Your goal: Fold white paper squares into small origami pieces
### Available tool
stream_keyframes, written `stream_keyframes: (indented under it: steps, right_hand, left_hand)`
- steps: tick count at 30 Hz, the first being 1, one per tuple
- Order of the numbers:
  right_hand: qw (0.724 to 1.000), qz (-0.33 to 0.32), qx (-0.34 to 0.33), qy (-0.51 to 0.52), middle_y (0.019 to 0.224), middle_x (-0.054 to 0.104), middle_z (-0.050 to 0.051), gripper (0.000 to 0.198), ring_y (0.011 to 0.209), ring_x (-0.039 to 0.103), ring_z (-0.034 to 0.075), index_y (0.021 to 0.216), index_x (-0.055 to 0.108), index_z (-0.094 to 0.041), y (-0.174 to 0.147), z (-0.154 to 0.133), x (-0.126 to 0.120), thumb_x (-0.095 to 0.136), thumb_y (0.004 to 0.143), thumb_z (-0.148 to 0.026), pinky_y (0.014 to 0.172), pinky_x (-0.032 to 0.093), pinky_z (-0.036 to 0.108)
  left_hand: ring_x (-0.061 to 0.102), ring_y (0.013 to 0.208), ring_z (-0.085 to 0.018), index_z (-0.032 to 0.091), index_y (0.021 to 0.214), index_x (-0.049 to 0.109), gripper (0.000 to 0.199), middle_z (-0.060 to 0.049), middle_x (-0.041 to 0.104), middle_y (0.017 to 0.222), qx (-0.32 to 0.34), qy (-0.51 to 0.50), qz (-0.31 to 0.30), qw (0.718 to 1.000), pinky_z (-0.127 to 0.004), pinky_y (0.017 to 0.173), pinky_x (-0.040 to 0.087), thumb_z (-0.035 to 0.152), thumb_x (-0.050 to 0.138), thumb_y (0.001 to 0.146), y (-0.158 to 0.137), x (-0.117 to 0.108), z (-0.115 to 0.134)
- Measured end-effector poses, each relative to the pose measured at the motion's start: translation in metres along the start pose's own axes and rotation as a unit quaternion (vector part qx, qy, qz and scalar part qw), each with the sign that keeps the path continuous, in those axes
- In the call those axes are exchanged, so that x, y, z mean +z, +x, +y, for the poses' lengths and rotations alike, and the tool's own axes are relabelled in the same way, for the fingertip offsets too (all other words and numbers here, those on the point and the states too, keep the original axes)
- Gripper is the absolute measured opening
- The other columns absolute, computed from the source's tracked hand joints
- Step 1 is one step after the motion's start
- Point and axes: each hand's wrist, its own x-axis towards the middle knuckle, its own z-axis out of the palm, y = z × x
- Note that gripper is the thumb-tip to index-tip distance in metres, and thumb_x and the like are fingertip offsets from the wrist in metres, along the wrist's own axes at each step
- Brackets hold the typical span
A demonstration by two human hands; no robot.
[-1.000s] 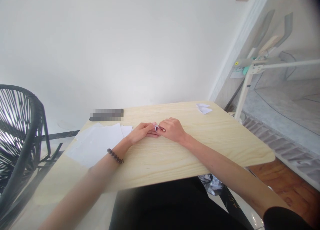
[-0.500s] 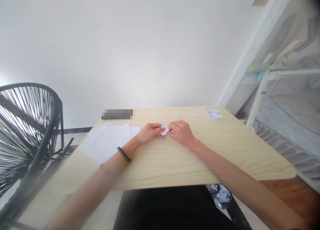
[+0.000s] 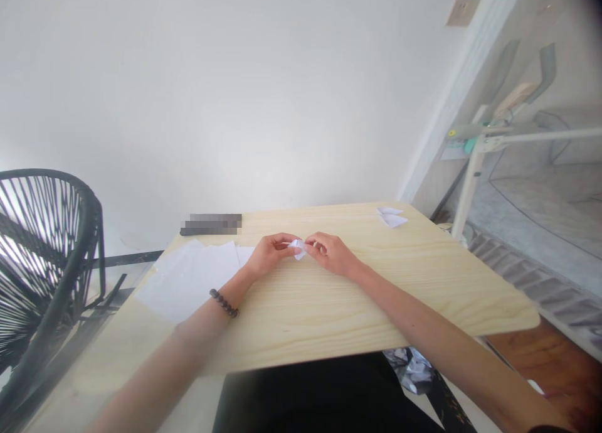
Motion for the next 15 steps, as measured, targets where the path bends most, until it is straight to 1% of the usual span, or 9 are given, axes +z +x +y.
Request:
stream_keyframes:
  steps: [5, 8, 11, 15]
  right_hand:
    - [1.000, 0.008, -0.005, 0.020, 0.078, 0.060, 0.001, 0.025, 0.057, 0.049, 0.007, 0.084, 0.058, -0.017, 0.0006, -0.0045, -0.0013, 0.045, 0.079, -0.038, 0.057, 0.037, 0.020]
    - [1.000, 0.016, -0.006, 0.020, 0.077, 0.061, 0.002, 0.028, 0.057, 0.049, 0.008, 0.084, 0.059, -0.017, 0.0005, -0.0052, -0.0027, 0.043, 0.080, -0.039, 0.056, 0.036, 0.020]
    - [1.000, 0.024, -0.013, 0.014, 0.072, 0.061, 0.001, 0.029, 0.055, 0.047, 0.007, 0.081, 0.061, -0.017, 0.0007, -0.0036, -0.0025, 0.042, 0.081, -0.039, 0.055, 0.035, 0.020]
    - [0.999, 0.038, -0.024, 0.014, 0.067, 0.060, 0.001, 0.030, 0.054, 0.046, 0.008, 0.076, 0.061, -0.016, 0.0012, -0.0006, -0.0005, 0.043, 0.081, -0.039, 0.054, 0.034, 0.020]
  left_hand:
    - [0.057, 0.091, -0.022, 0.015, 0.095, 0.063, 0.032, -0.006, 0.064, 0.096, 0.014, 0.024, 0.008, 1.000, -0.035, 0.085, 0.042, 0.032, 0.062, 0.068, -0.0018, 0.0016, 0.0036]
    - [0.056, 0.095, -0.023, 0.016, 0.094, 0.064, 0.031, -0.004, 0.064, 0.098, 0.008, 0.032, 0.020, 0.999, -0.036, 0.088, 0.041, 0.033, 0.061, 0.069, -0.0015, 0.0002, 0.0032]
    - [0.057, 0.093, -0.023, 0.015, 0.094, 0.064, 0.033, -0.004, 0.064, 0.098, -0.008, 0.020, 0.033, 0.999, -0.037, 0.087, 0.042, 0.032, 0.063, 0.067, -0.0009, -0.0006, 0.0013]
    - [0.058, 0.088, -0.023, 0.014, 0.092, 0.065, 0.033, -0.005, 0.065, 0.095, -0.009, 0.003, 0.046, 0.999, -0.037, 0.084, 0.045, 0.033, 0.063, 0.066, -0.0014, 0.0009, 0.0004]
